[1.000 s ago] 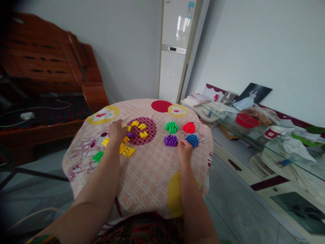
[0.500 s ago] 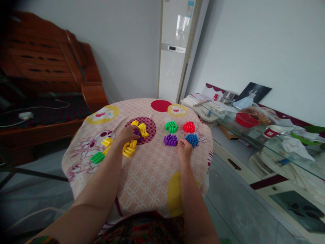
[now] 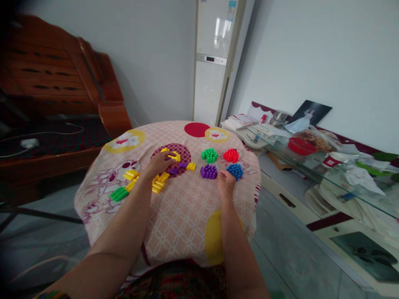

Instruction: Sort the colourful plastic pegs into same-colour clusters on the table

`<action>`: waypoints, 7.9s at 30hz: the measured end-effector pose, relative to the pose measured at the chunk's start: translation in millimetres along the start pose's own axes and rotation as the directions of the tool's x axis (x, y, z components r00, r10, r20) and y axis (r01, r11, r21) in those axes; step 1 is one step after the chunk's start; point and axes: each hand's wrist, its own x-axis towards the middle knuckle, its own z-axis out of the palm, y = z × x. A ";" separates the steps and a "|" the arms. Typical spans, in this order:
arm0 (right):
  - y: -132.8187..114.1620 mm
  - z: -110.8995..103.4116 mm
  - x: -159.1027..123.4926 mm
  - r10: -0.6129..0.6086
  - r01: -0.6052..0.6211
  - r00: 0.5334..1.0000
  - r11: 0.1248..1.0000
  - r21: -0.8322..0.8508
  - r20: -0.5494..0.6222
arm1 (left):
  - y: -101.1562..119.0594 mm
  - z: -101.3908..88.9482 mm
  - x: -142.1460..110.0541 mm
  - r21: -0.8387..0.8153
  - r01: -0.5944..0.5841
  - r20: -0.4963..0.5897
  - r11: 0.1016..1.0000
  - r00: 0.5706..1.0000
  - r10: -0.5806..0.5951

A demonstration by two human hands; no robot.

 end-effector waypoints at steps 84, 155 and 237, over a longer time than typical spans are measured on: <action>0.6 2.0 1.1 0.032 -0.032 0.999 0.999 0.043 0.006 | 47.1 64.3 -23.9 0.078 -0.247 -0.063 0.966 0.966 0.252; 13.2 0.6 4.9 -0.003 0.003 1.000 0.999 -0.037 0.014 | 2.0 -10.5 -22.7 0.380 0.144 -0.179 0.914 0.981 -0.080; -5.7 0.3 -1.0 0.038 -0.038 0.999 0.999 0.027 0.000 | 52.0 -10.0 -62.1 0.107 -0.299 0.089 0.948 0.953 0.291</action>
